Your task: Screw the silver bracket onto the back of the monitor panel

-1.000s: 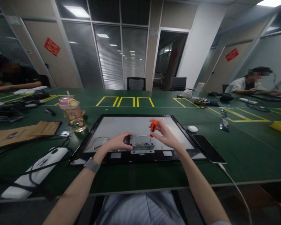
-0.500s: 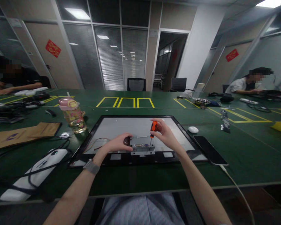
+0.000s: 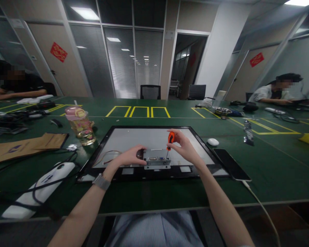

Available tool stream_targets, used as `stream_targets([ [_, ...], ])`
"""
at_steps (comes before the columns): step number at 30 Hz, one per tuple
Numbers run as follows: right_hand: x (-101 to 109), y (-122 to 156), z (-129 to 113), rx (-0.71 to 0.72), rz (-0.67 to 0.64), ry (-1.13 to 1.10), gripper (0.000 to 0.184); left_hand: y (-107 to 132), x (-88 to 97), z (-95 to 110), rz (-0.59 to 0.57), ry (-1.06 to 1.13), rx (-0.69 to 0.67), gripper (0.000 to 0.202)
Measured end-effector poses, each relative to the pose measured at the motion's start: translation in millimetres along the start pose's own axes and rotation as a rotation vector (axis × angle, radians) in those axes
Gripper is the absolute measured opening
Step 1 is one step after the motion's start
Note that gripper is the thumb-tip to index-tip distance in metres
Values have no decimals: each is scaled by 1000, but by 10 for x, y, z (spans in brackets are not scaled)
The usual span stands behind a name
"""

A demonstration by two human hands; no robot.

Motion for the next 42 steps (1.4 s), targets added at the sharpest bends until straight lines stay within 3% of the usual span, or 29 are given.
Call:
stream_targets([
  [8,-75,24,-107,76,-66,-42,41,4,9,32,-7,-4,2,67],
  [16,-64,-1,4,-21,-26,-201,43,20,19,28,-6,4,35,66],
  [23,-32,-4,-24,16,2,-3,29,12,14,31,-6,0,21,67],
  [29,-43,4,-54,26,-15,-47,42,15,18,34,-6,-5,20,66],
  [35,-101,29,-156,74,-104,-50,43,17,22,47,-15,-1,30,67],
  [42,-1,19,-111,59,-13,-88,36,10,4,2,-18,-1,38,68],
])
Point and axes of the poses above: each hand's wrist, its own y-axis away from the middle knuckle, its own x-axis out of the back of the hand, z = x × y, the point moved 10 cm from there along -y, towards the middle knuckle, and after that the axes turned 3 degrees about -y, right-handed, at the moved point
